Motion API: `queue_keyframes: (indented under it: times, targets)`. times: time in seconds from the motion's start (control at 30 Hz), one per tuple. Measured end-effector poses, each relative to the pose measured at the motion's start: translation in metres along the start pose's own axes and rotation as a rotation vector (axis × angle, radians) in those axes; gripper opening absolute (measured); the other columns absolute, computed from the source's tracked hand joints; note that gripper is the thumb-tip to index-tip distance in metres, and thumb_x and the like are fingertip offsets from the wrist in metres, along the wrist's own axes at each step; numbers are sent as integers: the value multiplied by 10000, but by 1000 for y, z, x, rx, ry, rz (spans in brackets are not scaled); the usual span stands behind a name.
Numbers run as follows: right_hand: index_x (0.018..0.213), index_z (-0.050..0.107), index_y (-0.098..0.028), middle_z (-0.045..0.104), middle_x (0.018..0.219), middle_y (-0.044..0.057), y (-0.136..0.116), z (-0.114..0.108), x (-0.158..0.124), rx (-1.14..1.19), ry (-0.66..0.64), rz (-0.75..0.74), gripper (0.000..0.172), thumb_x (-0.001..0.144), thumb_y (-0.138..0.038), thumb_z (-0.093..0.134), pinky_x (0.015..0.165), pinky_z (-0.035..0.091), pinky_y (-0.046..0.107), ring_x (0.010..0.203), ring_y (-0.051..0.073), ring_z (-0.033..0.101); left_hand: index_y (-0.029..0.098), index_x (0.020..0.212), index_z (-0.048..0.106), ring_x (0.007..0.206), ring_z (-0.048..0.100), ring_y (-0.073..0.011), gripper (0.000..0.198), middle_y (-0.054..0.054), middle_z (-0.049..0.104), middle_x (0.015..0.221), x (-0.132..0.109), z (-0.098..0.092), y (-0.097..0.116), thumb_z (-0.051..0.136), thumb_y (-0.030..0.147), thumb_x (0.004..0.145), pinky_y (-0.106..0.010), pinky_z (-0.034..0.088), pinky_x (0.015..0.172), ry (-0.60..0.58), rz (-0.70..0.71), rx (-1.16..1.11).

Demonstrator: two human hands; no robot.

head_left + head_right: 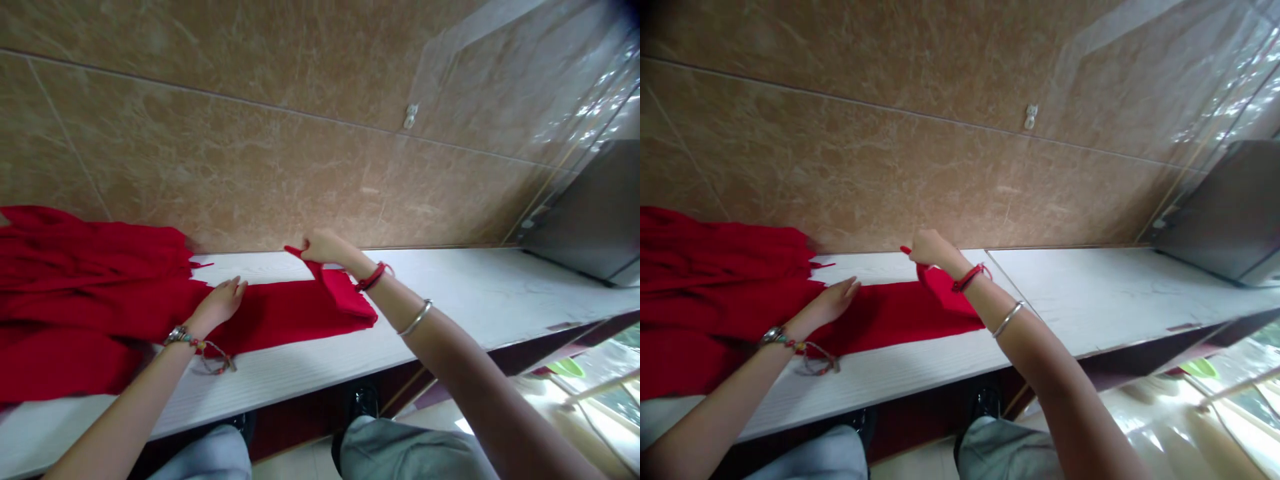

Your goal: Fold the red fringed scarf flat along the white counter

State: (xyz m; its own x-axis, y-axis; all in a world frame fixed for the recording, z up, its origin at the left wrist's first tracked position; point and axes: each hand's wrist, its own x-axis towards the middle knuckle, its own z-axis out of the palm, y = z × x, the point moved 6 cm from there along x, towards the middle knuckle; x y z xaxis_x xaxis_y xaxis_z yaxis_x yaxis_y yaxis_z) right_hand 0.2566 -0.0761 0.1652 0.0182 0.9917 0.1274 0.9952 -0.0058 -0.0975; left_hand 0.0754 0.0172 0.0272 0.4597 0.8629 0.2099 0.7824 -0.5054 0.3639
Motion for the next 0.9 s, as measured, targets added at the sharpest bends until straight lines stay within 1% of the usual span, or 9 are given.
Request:
queue_keyframes:
  times: [0.1, 0.2, 0.27, 0.33, 0.43, 0.5, 0.7, 0.8, 0.9]
  targets:
    - [745, 673, -81, 681, 709, 124, -40, 51, 12, 106, -121, -23, 188, 694, -110, 494, 552, 420, 200, 675, 173, 622, 99, 1078, 540, 1053, 542, -238, 537, -142, 596, 1116, -3, -10, -18, 143, 388, 863, -331, 397, 902, 27, -55, -100]
    - [776, 664, -80, 684, 735, 144, -62, 94, 14, 153, -139, -40, 207, 690, -103, 476, 548, 428, 215, 691, 193, 634, 108, 1087, 532, 1025, 562, -222, 579, -125, 616, 1086, -10, -11, -29, 117, 433, 849, -320, 411, 886, 36, -150, -213]
    - [811, 652, -88, 684, 773, 144, -68, 112, 11, 183, -131, -44, 219, 686, -99, 472, 548, 428, 219, 708, 199, 637, 123, 1087, 529, 1052, 547, -213, 571, -113, 617, 1090, -14, -8, -29, 142, 461, 837, -306, 397, 903, 20, -160, -260]
    - [831, 637, -103, 683, 783, 129, -67, 121, 9, 219, -118, -47, 218, 701, -113, 462, 548, 428, 216, 703, 190, 636, 142, 1072, 533, 1081, 527, -216, 549, -103, 613, 1098, -17, -7, -24, 155, 460, 834, -301, 383, 916, 7, -145, -245]
    - [809, 618, -129, 677, 696, 83, -63, 123, 8, 279, -118, -52, 197, 741, -150, 434, 528, 424, 198, 617, 151, 626, 156, 1057, 536, 1079, 527, -223, 510, -95, 610, 1102, -20, -8, -15, 165, 429, 839, -304, 385, 909, 6, -123, -217]
    - [809, 603, -143, 666, 642, 46, -60, 123, 8, 322, -126, -59, 183, 738, -141, 434, 508, 418, 180, 546, 121, 607, 164, 1045, 540, 1066, 535, -223, 483, -86, 616, 1090, -21, -10, -9, 177, 410, 843, -302, 388, 902, 17, -105, -201]
    - [885, 561, -157, 663, 694, 8, -60, 121, 4, 438, -96, -78, 248, 676, -64, 465, 508, 420, 157, 502, 79, 581, 167, 1009, 555, 1016, 558, -223, 444, -87, 629, 1053, -24, -14, 2, 191, 379, 870, -297, 403, 862, 25, -78, -145]
    - [911, 552, -155, 651, 672, -5, -57, 111, 1, 503, -81, -67, 279, 666, -49, 471, 481, 418, 160, 451, 70, 551, 163, 1032, 553, 1026, 547, -217, 433, -99, 611, 1089, -25, -11, 4, 191, 353, 888, -308, 398, 865, 6, -69, -82]
    - [876, 579, -154, 637, 664, -12, -40, 85, -1, 588, 19, -54, 265, 658, -37, 485, 494, 419, 168, 477, 72, 542, 169, 1127, 516, 1111, 482, -226, 411, -109, 550, 1190, -28, 0, 3, 237, 357, 892, -356, 374, 899, -20, -49, 35]
